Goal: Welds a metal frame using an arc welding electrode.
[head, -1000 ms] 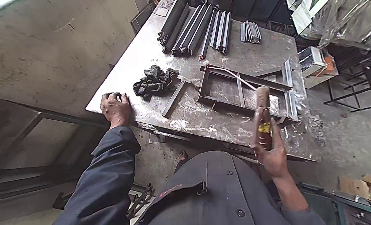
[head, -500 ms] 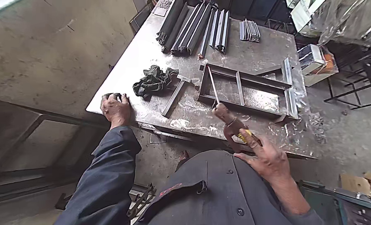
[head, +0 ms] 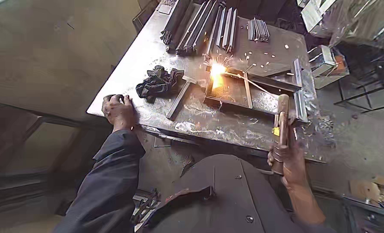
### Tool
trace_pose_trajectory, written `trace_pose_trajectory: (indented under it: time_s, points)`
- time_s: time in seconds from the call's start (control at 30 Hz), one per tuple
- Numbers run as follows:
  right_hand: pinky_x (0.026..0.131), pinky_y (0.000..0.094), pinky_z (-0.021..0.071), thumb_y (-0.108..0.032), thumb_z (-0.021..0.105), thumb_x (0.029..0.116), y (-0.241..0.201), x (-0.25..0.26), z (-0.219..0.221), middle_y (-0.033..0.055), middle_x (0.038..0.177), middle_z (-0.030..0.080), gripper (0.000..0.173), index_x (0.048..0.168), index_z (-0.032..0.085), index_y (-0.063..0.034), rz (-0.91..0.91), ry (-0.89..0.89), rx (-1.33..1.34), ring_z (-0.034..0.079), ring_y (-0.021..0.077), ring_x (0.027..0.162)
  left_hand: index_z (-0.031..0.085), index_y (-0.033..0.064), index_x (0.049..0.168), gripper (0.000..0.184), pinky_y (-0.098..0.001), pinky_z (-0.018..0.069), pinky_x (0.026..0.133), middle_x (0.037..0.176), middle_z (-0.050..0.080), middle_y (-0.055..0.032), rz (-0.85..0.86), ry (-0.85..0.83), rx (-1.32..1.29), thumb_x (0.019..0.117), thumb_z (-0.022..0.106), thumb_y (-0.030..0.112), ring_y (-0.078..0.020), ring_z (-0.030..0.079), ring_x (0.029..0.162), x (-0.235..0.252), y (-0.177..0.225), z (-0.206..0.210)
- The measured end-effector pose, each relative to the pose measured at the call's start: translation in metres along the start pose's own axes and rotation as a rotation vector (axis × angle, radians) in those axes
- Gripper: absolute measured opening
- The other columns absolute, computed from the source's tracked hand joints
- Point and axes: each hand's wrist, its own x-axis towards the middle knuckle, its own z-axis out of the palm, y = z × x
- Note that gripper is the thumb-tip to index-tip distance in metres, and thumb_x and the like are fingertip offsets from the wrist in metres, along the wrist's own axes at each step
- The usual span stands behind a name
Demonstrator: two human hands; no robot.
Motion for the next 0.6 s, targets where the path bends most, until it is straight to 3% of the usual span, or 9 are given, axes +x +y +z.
trace_pose_trajectory:
  time_s: [0.07,0.13,0.2,0.23,0.3,0.33,0.4,0.47,0.6]
  points:
    - [0.045,0.0266,0.0559,-0.055,0.085,0.0759,-0.001,-0.003,0.007,0.0023,0.094,0.064,0.119,0.163,0.017,-0.0105,-0.108,-0.023,-0.068,0.060,0.0109,0.053,0.068,0.0013,0.123,0.048,-0.0663,0.0389,0.110,0.141,0.055,-0.0282,0.010,0.018,0.011,0.1036,0.052,0.042,-0.0470,0.051,0.134,0.002,-0.002,0.003]
    - [0.051,0.0242,0.0585,-0.057,0.087,0.0718,-0.005,-0.002,0.013,0.0044,0.115,0.066,0.127,0.162,0.017,-0.0022,-0.221,-0.048,-0.157,0.064,0.0070,0.064,0.068,0.0023,0.123,0.047,-0.0672,0.0388,0.110,0.142,0.055,-0.0279,0.009,0.025,0.003,0.1037,0.052,0.042,-0.0472,0.051,0.135,0.003,-0.003,0.004]
    - [0.066,0.0221,0.0609,-0.060,0.086,0.0720,-0.007,0.000,0.015,0.0086,0.131,0.062,0.126,0.159,0.021,0.0040,-0.325,-0.082,-0.278,0.067,0.0046,0.085,0.068,0.0036,0.122,0.046,-0.0684,0.0392,0.108,0.142,0.055,-0.0266,0.012,0.039,-0.007,0.1032,0.052,0.043,-0.0472,0.051,0.134,0.004,-0.007,0.007]
    - [0.070,0.0214,0.0610,-0.061,0.086,0.0709,-0.007,0.002,0.017,0.0091,0.130,0.063,0.124,0.158,0.026,0.0036,-0.353,-0.069,-0.326,0.067,0.0039,0.089,0.068,0.0043,0.122,0.046,-0.0682,0.0389,0.109,0.142,0.055,-0.0256,0.006,0.031,-0.009,0.1032,0.052,0.043,-0.0467,0.050,0.134,0.002,-0.005,0.006]
    - [0.092,0.0211,0.0576,-0.059,0.086,0.0729,-0.006,0.005,0.018,0.0105,0.139,0.061,0.118,0.159,0.031,0.0002,-0.398,-0.074,-0.440,0.065,0.0022,0.110,0.068,0.0037,0.125,0.045,-0.0652,0.0378,0.112,0.144,0.054,-0.0251,-0.014,-0.005,-0.008,0.1040,0.051,0.041,-0.0448,0.049,0.137,-0.005,0.007,-0.004]
    - [0.095,0.0220,0.0563,-0.061,0.085,0.0726,-0.006,0.006,0.019,0.0113,0.139,0.061,0.117,0.159,0.033,-0.0010,-0.413,-0.074,-0.488,0.064,0.0026,0.113,0.068,0.0025,0.125,0.046,-0.0650,0.0375,0.112,0.145,0.054,-0.0258,-0.016,-0.012,-0.007,0.1042,0.051,0.040,-0.0451,0.049,0.137,-0.005,0.007,-0.005]
    - [0.083,0.0204,0.0573,-0.068,0.084,0.0692,-0.007,0.007,0.023,0.0098,0.127,0.067,0.119,0.157,0.037,-0.0021,-0.438,-0.050,-0.554,0.065,0.0004,0.096,0.067,0.0011,0.126,0.047,-0.0656,0.0372,0.113,0.146,0.053,-0.0271,-0.020,-0.013,-0.006,0.1041,0.051,0.040,-0.0464,0.049,0.138,-0.002,0.006,-0.005]
    - [0.077,0.0201,0.0571,-0.072,0.081,0.0691,-0.007,0.006,0.024,0.0086,0.119,0.069,0.119,0.156,0.039,-0.0022,-0.455,-0.047,-0.606,0.064,-0.0001,0.087,0.068,0.0019,0.124,0.047,-0.0647,0.0376,0.113,0.145,0.053,-0.0267,-0.023,-0.003,-0.010,0.1040,0.052,0.041,-0.0458,0.049,0.137,0.000,0.004,-0.003]
    - [0.084,0.0193,0.0565,-0.066,0.084,0.0710,-0.006,0.007,0.025,0.0124,0.127,0.066,0.117,0.155,0.038,0.0007,-0.490,-0.077,-0.598,0.065,0.0015,0.096,0.068,0.0029,0.125,0.047,-0.0641,0.0382,0.112,0.145,0.054,-0.0255,-0.036,-0.004,0.002,0.1040,0.052,0.042,-0.0449,0.050,0.137,-0.001,0.005,-0.002]
